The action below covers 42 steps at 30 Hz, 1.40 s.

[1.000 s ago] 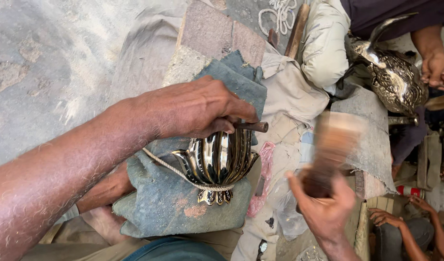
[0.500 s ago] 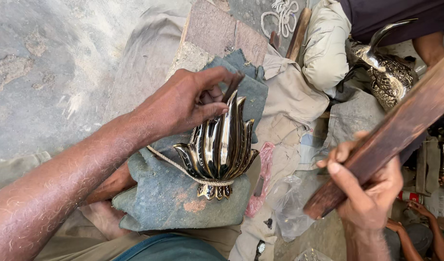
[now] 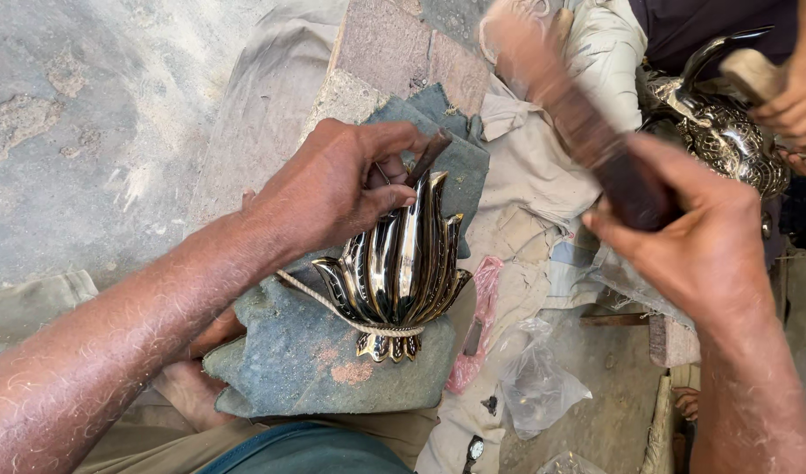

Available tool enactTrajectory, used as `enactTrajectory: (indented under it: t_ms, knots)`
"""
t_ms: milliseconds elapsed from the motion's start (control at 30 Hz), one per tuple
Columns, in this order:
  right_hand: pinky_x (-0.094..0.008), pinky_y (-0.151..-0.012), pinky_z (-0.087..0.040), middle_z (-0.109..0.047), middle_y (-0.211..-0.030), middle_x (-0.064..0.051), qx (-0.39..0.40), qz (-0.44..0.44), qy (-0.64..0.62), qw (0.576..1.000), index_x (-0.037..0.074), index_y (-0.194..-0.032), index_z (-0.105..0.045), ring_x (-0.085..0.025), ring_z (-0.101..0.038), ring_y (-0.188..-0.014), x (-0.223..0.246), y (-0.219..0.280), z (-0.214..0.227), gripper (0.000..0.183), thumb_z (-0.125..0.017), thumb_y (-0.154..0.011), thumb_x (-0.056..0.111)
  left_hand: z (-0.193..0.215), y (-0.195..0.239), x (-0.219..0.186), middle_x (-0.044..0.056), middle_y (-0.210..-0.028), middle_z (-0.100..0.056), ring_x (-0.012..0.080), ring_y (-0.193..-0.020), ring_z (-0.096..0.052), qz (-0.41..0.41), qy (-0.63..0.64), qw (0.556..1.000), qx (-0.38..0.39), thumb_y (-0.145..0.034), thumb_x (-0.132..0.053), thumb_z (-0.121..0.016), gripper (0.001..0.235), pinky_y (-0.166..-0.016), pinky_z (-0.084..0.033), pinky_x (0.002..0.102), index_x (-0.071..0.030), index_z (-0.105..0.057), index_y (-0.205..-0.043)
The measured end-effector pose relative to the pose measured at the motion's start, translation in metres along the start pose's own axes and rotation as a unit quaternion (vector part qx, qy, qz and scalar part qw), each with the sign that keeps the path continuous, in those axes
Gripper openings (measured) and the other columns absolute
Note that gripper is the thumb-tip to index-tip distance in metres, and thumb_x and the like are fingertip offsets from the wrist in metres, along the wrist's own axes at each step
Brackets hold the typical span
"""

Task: The person uses a metal punch and a wooden mallet to shape and emboss a silver-colored metal object with a lotus-like design. They repeatedly position the punch on the petals and strike it with the mallet to create indentations and refine the shape.

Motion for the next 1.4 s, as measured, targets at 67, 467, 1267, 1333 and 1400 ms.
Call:
enactTrajectory:
  t_ms: [67, 467, 1267, 1333, 1400]
  knots:
    - [-0.041, -0.084, -0.063, -0.073, -0.118, -0.018, 0.061, 0.017, 0.065, 0.996, 0.005, -0.139, -0.065, -0.025, -0.073, -0.100, 0.005, -0.012, 0.000, 0.067, -0.084, -0.075, 0.007, 0.001, 0.002, -0.002, 0.003, -0.083, -0.076, 0.0127, -0.073, -0.075, 0.028, -0.002, 0.999, -0.016, -0.087, -0.014, -0.079, 0.041, -0.065, -0.061, 0.032, -0.013, -0.065, -0.126]
    - [-0.040, -0.082, -0.063, -0.074, -0.116, -0.014, 0.090, -0.048, 0.060, 0.993, 0.014, -0.140, -0.065, -0.022, -0.074, -0.091, -0.002, -0.052, -0.010, 0.061, -0.084, -0.082, 0.011, -0.001, 0.004, 0.001, 0.002, -0.080, -0.074, 0.0120, -0.073, -0.072, 0.157, 0.024, 0.986, -0.058, -0.082, -0.015, -0.082, 0.043, -0.064, -0.062, 0.032, -0.013, -0.067, -0.122]
    - [-0.044, -0.079, -0.063, -0.072, -0.099, -0.018, 0.111, 0.042, 0.000, 0.993, 0.002, -0.131, -0.065, -0.029, -0.073, -0.085, -0.002, -0.058, -0.008, 0.058, -0.086, -0.078, 0.011, -0.001, 0.014, 0.000, 0.001, -0.082, -0.072, 0.0109, -0.068, -0.071, 0.053, 0.021, 0.990, -0.130, -0.089, -0.013, -0.080, 0.033, -0.056, -0.061, 0.024, -0.009, -0.066, -0.119]
    - [-0.042, -0.077, -0.065, -0.071, -0.102, -0.017, 0.001, 0.033, -0.218, 0.975, -0.005, -0.131, -0.063, -0.026, -0.072, -0.087, -0.009, -0.044, -0.011, 0.051, -0.079, -0.085, 0.008, -0.001, 0.014, -0.003, 0.001, -0.084, -0.072, 0.0099, -0.070, -0.072, 0.002, 0.014, 0.991, -0.136, -0.092, -0.013, -0.078, 0.036, -0.057, -0.062, 0.023, -0.010, -0.065, -0.125]
    - [-0.038, -0.076, -0.067, -0.073, -0.101, -0.011, -0.108, -0.082, -0.404, 0.905, -0.003, -0.133, -0.062, -0.020, -0.074, -0.086, -0.025, -0.028, -0.018, 0.046, -0.076, -0.090, 0.007, -0.005, 0.010, -0.007, 0.002, -0.082, -0.073, 0.0114, -0.070, -0.072, 0.008, -0.003, 0.995, -0.101, -0.089, -0.015, -0.080, 0.037, -0.057, -0.062, 0.026, -0.011, -0.066, -0.123]
Point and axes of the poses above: each hand's wrist, its own y-axis away from the middle knuckle, its own z-axis out of the back of the hand, x = y × z, the point moved 4 cm from there along -y, towards the middle knuckle
